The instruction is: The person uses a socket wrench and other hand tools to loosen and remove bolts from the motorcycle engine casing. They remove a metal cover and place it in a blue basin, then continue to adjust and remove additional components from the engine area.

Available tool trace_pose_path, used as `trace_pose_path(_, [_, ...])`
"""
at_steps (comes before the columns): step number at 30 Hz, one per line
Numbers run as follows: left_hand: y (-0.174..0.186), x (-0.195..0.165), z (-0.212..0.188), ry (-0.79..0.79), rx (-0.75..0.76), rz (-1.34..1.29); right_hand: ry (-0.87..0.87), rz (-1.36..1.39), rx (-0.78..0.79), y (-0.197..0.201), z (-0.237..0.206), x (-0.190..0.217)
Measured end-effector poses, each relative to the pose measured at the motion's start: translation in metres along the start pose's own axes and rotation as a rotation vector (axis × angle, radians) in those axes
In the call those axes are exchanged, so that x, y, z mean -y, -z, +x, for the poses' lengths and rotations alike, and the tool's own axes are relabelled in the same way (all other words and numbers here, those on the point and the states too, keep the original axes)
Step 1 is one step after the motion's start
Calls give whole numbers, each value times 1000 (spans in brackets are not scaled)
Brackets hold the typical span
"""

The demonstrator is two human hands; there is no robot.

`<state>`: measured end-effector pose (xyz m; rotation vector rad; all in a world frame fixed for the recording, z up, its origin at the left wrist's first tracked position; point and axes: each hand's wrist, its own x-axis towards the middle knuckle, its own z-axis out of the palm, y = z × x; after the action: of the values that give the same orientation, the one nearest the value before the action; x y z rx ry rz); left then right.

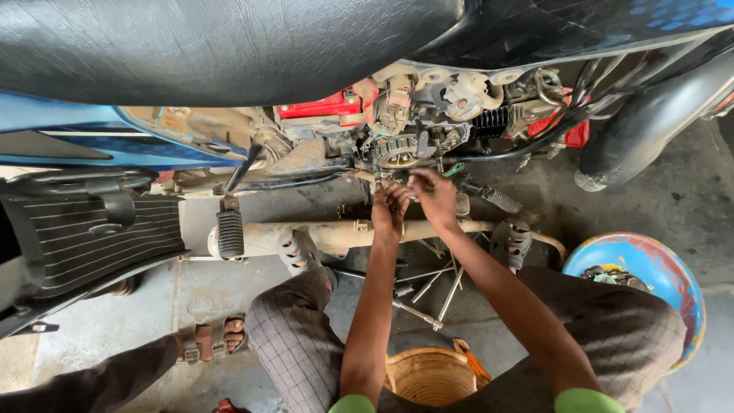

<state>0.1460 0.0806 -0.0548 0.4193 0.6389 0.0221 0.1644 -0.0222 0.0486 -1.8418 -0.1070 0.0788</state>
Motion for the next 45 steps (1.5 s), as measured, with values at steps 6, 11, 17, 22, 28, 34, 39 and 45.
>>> trace_pose_path(6, [1, 3, 5, -396, -5, 399, 42, 410, -337, -52, 29, -29])
trace_pose_path(11, [-24, -27, -20, -1278, 93, 1396, 272, -28, -477, -74, 27, -36])
trace_pose_path(17, [-57, -74, 15, -1844, 632, 2588, 520, -239, -533, -85, 14, -28])
trace_pose_path(22, [-67, -84, 64, -1368, 1152, 2788, 372, 171, -674, -96, 22, -38])
trace_pose_path(28, [-69, -90, 67, -1959, 1182, 2911, 133, 217, -842, -98, 36, -57])
trace_pose_path(34, [-71, -82, 70, -1792, 1281, 3110, -13, 74, -880, -98, 41, -54])
trace_pose_path(39, [-58, -61, 77, -2073, 990, 2859, -87, -40, -880, -100, 47, -60])
trace_pose_path(45, [-54, -48, 81, -1962, 919, 2905, 108, 3, -872, -100, 54, -73])
